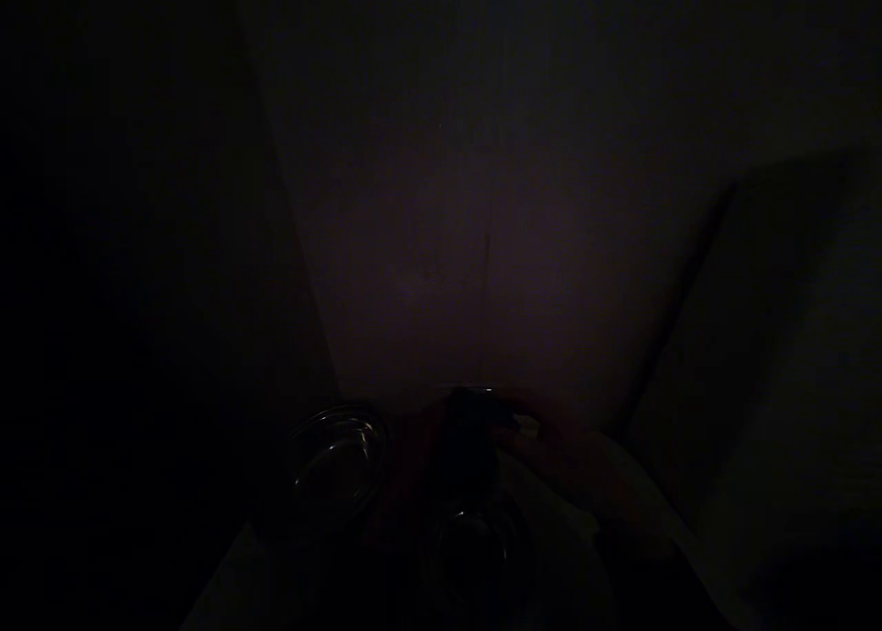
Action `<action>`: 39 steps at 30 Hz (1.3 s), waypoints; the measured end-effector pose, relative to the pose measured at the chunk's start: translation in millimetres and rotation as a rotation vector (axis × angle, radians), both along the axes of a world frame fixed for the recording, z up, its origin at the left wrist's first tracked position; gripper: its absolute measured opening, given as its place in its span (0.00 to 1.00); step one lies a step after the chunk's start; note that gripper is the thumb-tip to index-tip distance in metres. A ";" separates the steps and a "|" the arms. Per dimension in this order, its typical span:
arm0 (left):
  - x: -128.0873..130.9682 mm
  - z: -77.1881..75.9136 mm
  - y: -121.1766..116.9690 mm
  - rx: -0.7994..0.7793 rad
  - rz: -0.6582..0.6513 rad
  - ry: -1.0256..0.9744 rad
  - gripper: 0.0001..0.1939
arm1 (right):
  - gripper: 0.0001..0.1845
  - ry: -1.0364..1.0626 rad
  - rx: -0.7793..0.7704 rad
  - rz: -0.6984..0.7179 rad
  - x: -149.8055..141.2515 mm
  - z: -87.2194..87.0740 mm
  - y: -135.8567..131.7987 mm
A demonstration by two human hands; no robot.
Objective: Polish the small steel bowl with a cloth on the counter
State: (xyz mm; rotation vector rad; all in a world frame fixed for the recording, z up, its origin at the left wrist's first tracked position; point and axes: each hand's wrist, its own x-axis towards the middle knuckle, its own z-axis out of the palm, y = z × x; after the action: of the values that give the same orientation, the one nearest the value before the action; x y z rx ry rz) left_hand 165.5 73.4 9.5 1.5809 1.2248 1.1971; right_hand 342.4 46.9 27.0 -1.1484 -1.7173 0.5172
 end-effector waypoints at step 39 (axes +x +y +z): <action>-12.7 6.5 -5.2 -0.139 -0.006 0.084 0.36 | 0.15 0.279 -0.196 -0.144 0.3 8.5 4.0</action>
State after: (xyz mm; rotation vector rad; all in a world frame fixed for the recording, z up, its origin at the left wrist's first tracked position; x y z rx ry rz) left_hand 152.8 68.2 16.0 1.5435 1.3272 1.0275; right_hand 342.7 50.8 35.5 -1.2627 -1.3566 0.7321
